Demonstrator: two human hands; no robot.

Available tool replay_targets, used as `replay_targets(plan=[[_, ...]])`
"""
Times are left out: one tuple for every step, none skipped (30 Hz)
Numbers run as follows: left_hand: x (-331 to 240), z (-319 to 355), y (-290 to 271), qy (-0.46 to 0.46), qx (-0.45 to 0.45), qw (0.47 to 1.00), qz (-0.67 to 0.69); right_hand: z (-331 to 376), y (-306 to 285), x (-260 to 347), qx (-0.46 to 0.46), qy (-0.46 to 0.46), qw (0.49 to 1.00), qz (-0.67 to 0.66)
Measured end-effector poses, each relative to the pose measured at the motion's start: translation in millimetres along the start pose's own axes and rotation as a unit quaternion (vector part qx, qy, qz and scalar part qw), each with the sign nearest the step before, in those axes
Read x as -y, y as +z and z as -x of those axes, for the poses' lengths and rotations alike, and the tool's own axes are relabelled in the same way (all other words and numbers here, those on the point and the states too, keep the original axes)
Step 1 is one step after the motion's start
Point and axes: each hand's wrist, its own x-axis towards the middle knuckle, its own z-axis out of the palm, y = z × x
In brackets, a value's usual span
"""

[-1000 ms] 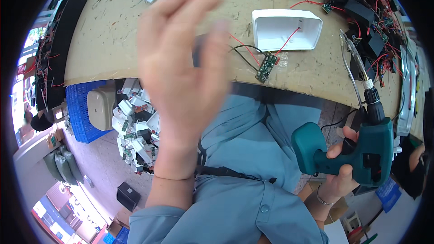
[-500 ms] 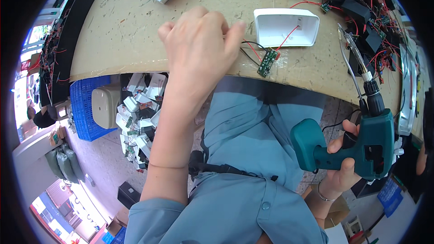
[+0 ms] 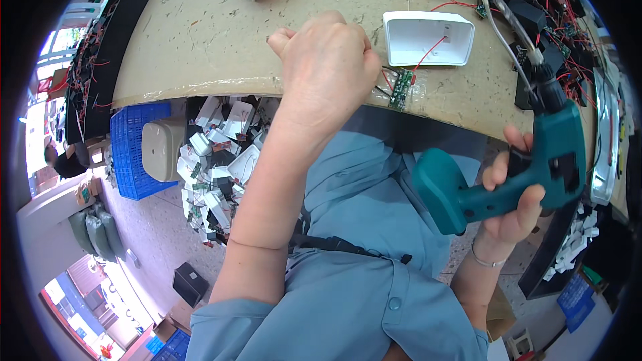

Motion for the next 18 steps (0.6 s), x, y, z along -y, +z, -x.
replay_targets(plan=[[-1.2, 0.9, 0.3, -0.008, -0.004, 1.0, 0.008, -7.8, -1.7, -4.8, 0.025, 0.013, 0.997, -0.076], [-3.7, 1.6, -0.3, -0.008, -0.005, 1.0, 0.007, -15.9, -7.9, -9.3, 0.081, 0.028, 0.985, -0.152], [-6.8, 2.4, -1.7, -0.014, -0.009, 1.0, -0.023, -23.0, -7.0, -12.3, 0.081, 0.028, 0.985, -0.153], [-8.6, 3.0, -2.4, -0.019, -0.013, 0.998, -0.052, -29.7, -5.0, -14.6, 0.089, 0.036, 0.978, -0.183], [-7.7, 3.4, -3.2, -0.021, -0.013, 0.998, -0.054, -35.6, -2.4, -17.1, 0.098, 0.045, 0.971, -0.214], [-6.4, 2.8, -3.4, -0.014, -0.009, 0.998, -0.053, -40.1, -0.9, -19.4, 0.098, 0.059, 0.967, -0.228], [-5.4, 2.0, -3.6, -0.007, -0.005, 0.999, -0.051, -43.9, 2.1, -22.2, 0.1, 0.059, 0.966, -0.23], [-5.6, 0.5, -3.1, -0.007, -0.006, 0.999, -0.05, -47.4, 5.6, -24.8, 0.086, 0.057, 0.969, -0.223], [-6.1, -1.2, -2.8, -0.007, 0.008, 0.999, -0.042, -50.4, 7.4, -26.6, 0.073, 0.055, 0.972, -0.216], [-6.6, -2.6, -2.5, -0.006, 0.021, 0.999, -0.035, -52.3, 7.2, -28.0, 0.072, 0.058, 0.975, -0.204], [-6.5, -4.2, -2.2, -0.006, 0.02, 0.999, -0.034, -53.3, 9.1, -27.8, 0.073, 0.058, 0.975, -0.203], [-6.5, -5.6, -1.8, -0.022, 0.039, 0.999, -0.03, -53.9, 12.7, -27.8, 0.062, 0.061, 0.976, -0.2], [-6.9, -6.3, -1.6, -0.038, 0.058, 0.997, -0.025, -54.2, 15.8, -27.8, 0.05, 0.065, 0.977, -0.198], [-7.2, -5.3, -0.3, -0.038, 0.058, 0.997, -0.024, -54.1, 17.9, -27.8, 0.046, 0.066, 0.977, -0.196], [-7.1, -3.4, 2.2, -0.029, 0.033, 0.999, -0.029, -53.8, 18.8, -27.9, 0.046, 0.066, 0.978, -0.195], [-7.3, -2.0, 3.6, -0.02, 0.008, 0.999, -0.033, -53.3, 19.2, -28.5, 0.044, 0.065, 0.977, -0.199], [-8.7, 0.1, 2.2, -0.021, 0.008, 0.999, -0.033, -53.2, 19.9, -29.0, 0.042, 0.064, 0.976, -0.204], [-10.8, 3.5, -0.3, -0.008, -0.02, 0.999, -0.046, -52.9, 20.9, -29.4, 0.043, 0.066, 0.976, -0.203]])
